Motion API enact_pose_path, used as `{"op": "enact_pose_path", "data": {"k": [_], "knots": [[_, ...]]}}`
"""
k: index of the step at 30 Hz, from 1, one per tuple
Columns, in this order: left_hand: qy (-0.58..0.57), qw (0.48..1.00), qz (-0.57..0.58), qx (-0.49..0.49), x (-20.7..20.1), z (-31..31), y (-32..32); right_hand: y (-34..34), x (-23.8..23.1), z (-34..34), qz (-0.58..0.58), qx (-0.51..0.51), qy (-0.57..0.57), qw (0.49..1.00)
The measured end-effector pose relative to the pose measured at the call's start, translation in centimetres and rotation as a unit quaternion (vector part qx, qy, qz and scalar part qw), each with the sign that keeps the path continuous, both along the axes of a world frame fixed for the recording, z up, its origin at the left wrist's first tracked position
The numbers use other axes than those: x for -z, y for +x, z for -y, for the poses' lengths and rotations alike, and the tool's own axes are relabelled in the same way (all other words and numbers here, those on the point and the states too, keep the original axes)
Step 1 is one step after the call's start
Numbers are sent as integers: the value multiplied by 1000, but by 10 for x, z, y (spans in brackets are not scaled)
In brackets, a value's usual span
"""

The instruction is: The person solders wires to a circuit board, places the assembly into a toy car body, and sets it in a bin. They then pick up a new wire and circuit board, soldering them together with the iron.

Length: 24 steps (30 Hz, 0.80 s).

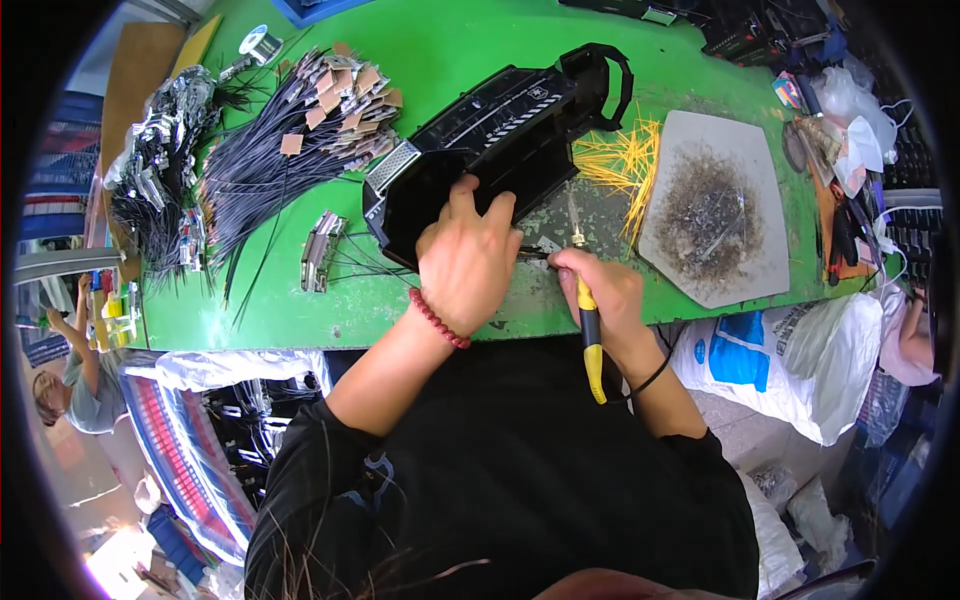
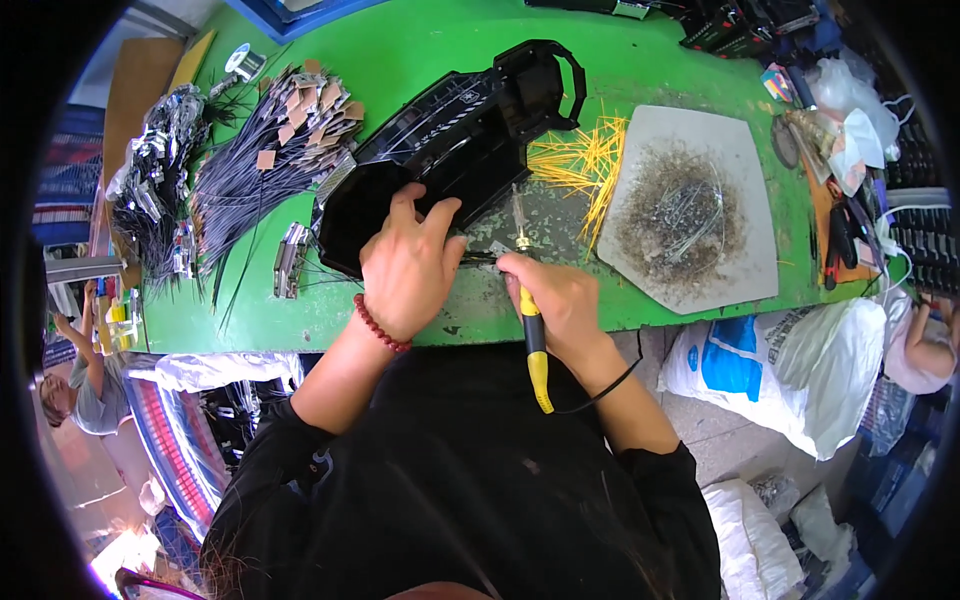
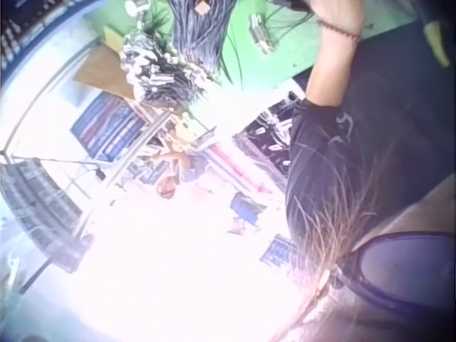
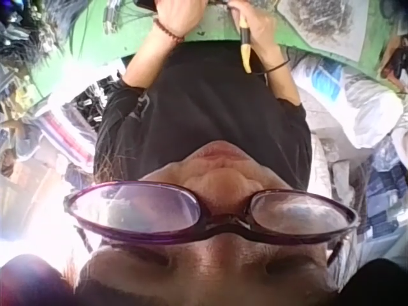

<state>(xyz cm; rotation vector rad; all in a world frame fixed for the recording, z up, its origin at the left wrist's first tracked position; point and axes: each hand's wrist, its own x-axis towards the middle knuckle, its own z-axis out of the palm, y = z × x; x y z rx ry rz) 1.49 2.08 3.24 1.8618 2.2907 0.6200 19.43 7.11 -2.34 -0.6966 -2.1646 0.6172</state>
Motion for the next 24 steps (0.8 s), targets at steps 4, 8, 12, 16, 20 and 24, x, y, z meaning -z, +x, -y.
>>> {"op": "enact_pose_path", "data": {"k": [4, 8, 12, 16, 20, 24], "knots": [[-66, 997, -38, -21, -3, -1, 1, 1, -1, 1, -11, -7, -9, 1000], [28, 999, 9, 20, 2, -11, -13, 3, -5, 0, 21, -7, -9, 1000], [126, 977, 163, 61, -13, -10, -14, 4, 0, -1, 20, -13, -12, 1000], [130, 925, 342, 99, -24, -8, -13, 4, -4, 1, 30, -15, -24, 999], [131, 947, 244, 164, -14, -6, -17, 2, -3, 1, 34, -13, -25, 999], [117, 969, 122, 178, -16, -1, -18, 0, 1, -2, -28, -22, -75, 997]]}}
